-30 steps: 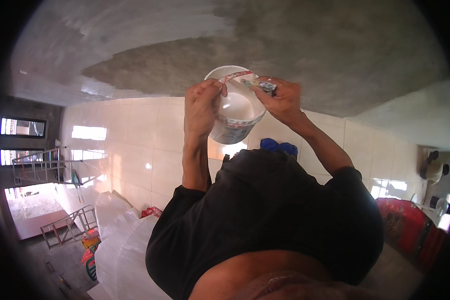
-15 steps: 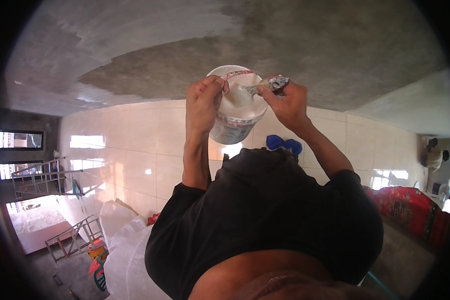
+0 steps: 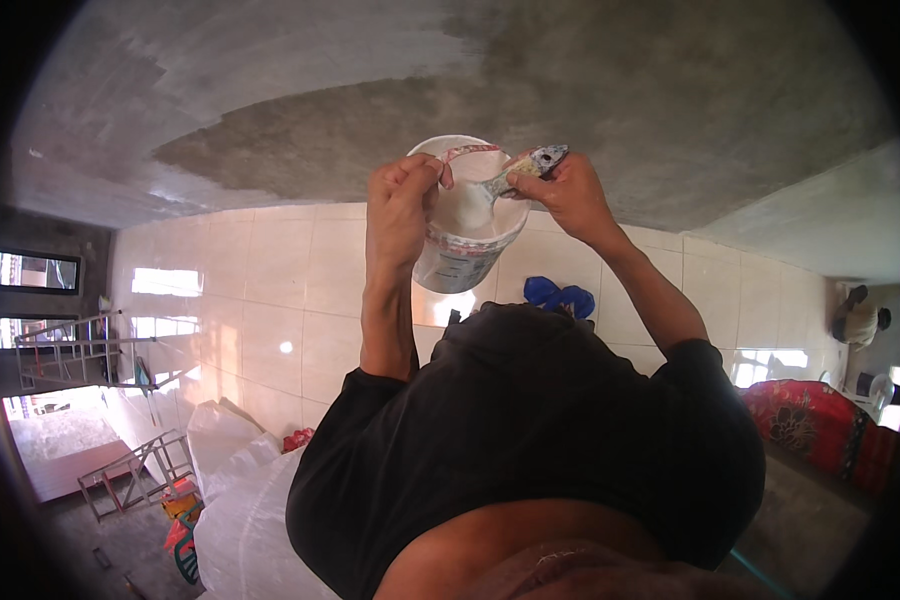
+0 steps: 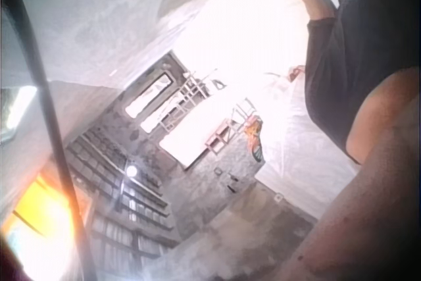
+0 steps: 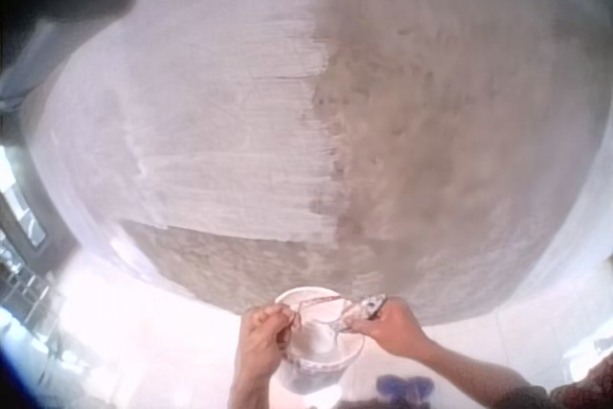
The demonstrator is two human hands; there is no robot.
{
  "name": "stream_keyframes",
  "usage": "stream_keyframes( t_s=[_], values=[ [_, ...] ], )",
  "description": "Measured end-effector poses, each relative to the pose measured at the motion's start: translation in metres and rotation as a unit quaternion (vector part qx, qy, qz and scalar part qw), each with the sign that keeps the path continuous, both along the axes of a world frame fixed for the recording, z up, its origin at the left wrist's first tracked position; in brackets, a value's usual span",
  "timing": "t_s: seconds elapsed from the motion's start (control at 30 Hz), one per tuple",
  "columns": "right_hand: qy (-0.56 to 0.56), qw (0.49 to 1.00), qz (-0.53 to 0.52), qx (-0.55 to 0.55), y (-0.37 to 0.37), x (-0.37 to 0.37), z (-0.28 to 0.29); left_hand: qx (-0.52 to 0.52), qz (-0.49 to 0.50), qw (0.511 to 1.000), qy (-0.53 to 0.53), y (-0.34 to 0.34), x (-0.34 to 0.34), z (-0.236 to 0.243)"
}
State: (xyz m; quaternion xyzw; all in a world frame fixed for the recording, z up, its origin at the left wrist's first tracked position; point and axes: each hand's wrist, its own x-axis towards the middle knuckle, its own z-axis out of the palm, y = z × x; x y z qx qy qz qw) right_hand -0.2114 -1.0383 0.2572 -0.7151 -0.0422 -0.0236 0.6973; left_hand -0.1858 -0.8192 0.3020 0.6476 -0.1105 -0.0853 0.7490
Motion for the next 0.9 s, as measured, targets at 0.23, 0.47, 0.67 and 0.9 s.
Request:
stream_keyframes(
  t_s=[0.23, 0.47, 0.67, 0.9],
  values=[
    [-0.218, 0.898, -0.100, -0.369, 0.003, 0.002, -0.002, 0.002, 0.011, 1.000, 0.016, -0.001, -0.006, 0.003],
    [-0.204, 0.937, -0.087, -0.270, 0.005, -0.003, 0.007, 0.006, 0.019, 1.000, 0.022, -0.005, -0.010, 0.008],
    [0.064, 0.992, 0.034, 0.106, 0.006, -0.005, 0.019, -0.024, 0.019, 1.000, -0.004, -0.009, -0.005, -0.003],
    [0.040, 0.990, 0.107, 0.084, -0.002, -0.011, 0.019, -0.027, 0.023, 0.999, 0.018, -0.009, -0.013, 0.002]
  ],
)
